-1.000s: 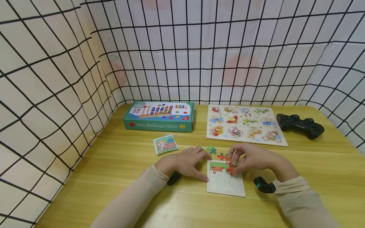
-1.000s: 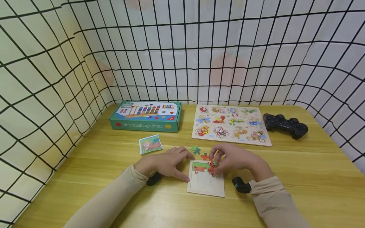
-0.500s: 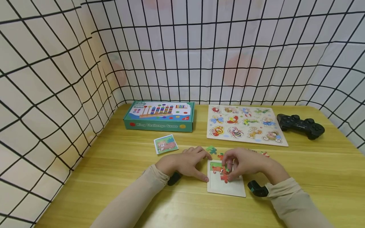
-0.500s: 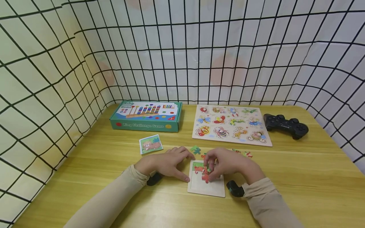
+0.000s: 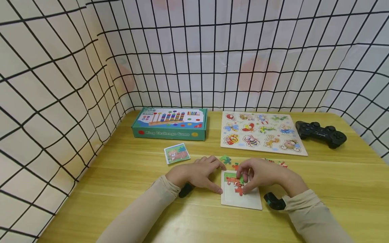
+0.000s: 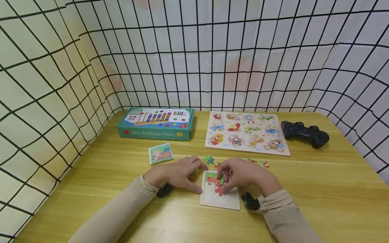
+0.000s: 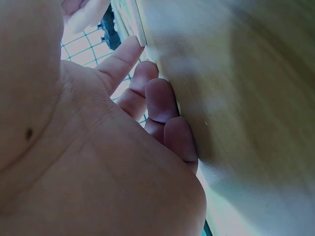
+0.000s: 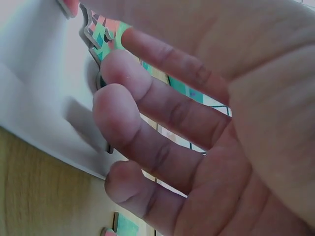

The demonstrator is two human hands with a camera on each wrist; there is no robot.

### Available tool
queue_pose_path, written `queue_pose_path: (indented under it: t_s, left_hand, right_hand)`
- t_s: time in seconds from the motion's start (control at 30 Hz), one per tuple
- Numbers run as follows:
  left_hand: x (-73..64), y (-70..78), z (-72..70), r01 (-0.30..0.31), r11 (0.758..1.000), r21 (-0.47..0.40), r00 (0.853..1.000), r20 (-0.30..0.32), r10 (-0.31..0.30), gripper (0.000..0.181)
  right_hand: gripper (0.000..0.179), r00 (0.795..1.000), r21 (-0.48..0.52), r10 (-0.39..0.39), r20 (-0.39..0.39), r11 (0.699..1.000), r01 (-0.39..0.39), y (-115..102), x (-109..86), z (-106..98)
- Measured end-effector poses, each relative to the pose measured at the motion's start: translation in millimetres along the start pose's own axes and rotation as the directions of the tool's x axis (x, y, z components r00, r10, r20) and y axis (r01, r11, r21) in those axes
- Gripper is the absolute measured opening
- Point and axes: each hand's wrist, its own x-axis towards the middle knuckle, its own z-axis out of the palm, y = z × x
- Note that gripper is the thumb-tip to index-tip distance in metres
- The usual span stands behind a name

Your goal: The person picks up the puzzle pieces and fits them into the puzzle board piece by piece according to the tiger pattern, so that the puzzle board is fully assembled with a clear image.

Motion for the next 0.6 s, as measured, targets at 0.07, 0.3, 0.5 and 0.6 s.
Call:
queue_pose_path:
  t_s: [0.07,0.3,0.5,0.6]
  left_hand:
    - [-0.1,0.0,0.0,-0.001,1.0,0.0,1.0,0.0,0.001,0.072]
    - [-0.4,-0.2,0.3,-0.002,1.0,-0.007,1.0,-0.001,0.002,0.072]
    - [-1.1,1.0,-0.6,0.0,1.0,-0.006,1.0,-0.005,0.0,0.073]
    - [-1.4,1.3,-0.7,0.001,1.0,-0.005,1.0,-0.004,-0.001,0.073]
  right_hand:
    - [0.032,1.0,-0.002,-0.007,0.002,1.0,0.007,0.2,0.2,0.0]
    - [0.03,1.0,-0.005,-0.007,0.003,1.0,0.007,-0.2,0.0,0.7]
    - [0.03,1.0,-0.004,0.022,0.009,1.0,-0.022,-3.2,-0.7,1.8]
    - [0.03,1.0,-0.006,0.019,0.008,1.0,-0.019,-4.3,-0.4,2.4]
